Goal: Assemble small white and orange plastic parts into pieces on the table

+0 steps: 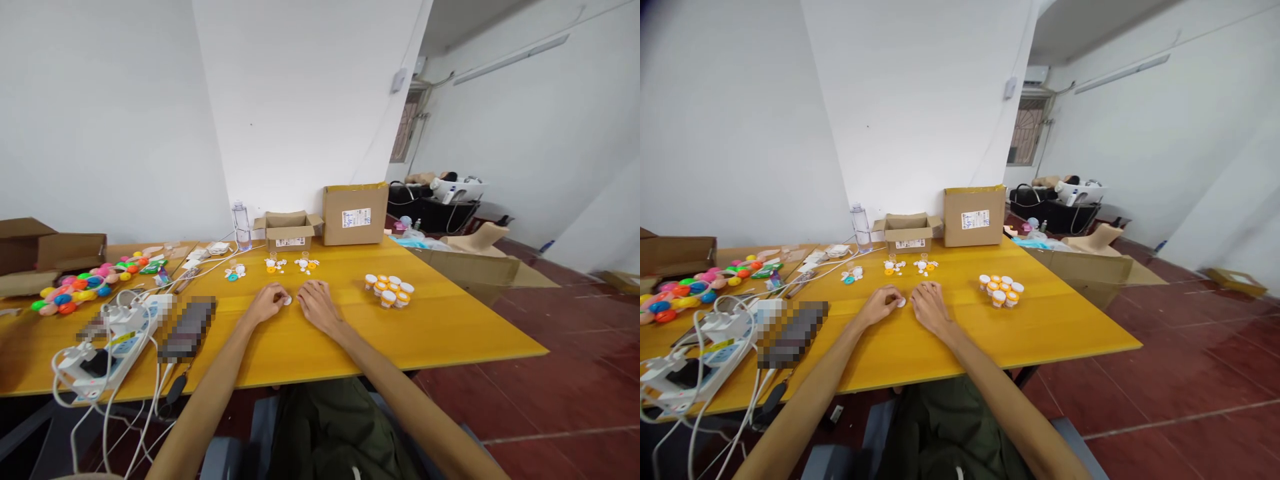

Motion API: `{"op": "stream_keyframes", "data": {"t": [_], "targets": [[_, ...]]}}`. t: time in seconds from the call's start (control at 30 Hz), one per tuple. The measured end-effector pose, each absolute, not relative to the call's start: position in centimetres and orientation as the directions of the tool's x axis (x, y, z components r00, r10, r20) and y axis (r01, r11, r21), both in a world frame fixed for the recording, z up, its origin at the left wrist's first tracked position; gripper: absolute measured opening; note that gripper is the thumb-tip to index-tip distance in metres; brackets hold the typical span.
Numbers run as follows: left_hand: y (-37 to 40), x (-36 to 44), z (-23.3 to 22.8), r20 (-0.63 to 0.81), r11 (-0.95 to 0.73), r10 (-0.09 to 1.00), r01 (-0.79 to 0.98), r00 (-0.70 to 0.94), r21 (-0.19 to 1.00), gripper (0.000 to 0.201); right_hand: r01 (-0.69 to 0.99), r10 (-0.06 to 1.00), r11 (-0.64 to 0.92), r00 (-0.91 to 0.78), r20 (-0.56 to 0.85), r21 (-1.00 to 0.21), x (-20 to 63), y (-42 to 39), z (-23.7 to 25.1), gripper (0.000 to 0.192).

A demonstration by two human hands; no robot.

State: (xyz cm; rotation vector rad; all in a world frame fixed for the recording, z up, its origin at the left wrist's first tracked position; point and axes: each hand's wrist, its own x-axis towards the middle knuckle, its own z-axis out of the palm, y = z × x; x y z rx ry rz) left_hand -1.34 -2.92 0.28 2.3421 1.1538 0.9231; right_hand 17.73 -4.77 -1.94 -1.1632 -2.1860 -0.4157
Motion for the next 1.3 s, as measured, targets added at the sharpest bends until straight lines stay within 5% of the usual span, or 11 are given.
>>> {"op": "stream_keyframes", "data": {"t": [0.33, 1.3], "targets": [[-3.3, -1.1, 0.5, 0.346, -0.554, 0.824, 0.506, 0.449, 0.661, 0.013, 0.754, 0.545, 0.655, -0.438, 0.715, -0.037, 17.4, -5.5, -1.4, 0.016], [-2.9, -1.7, 0.0, 0.299, -0.528, 0.821, 0.447, 0.486, 0.722, 0.016, 0.708, 0.646, 0.702, -0.582, 0.494, -0.085, 17.1, -3.1, -0.1, 0.011]]}}
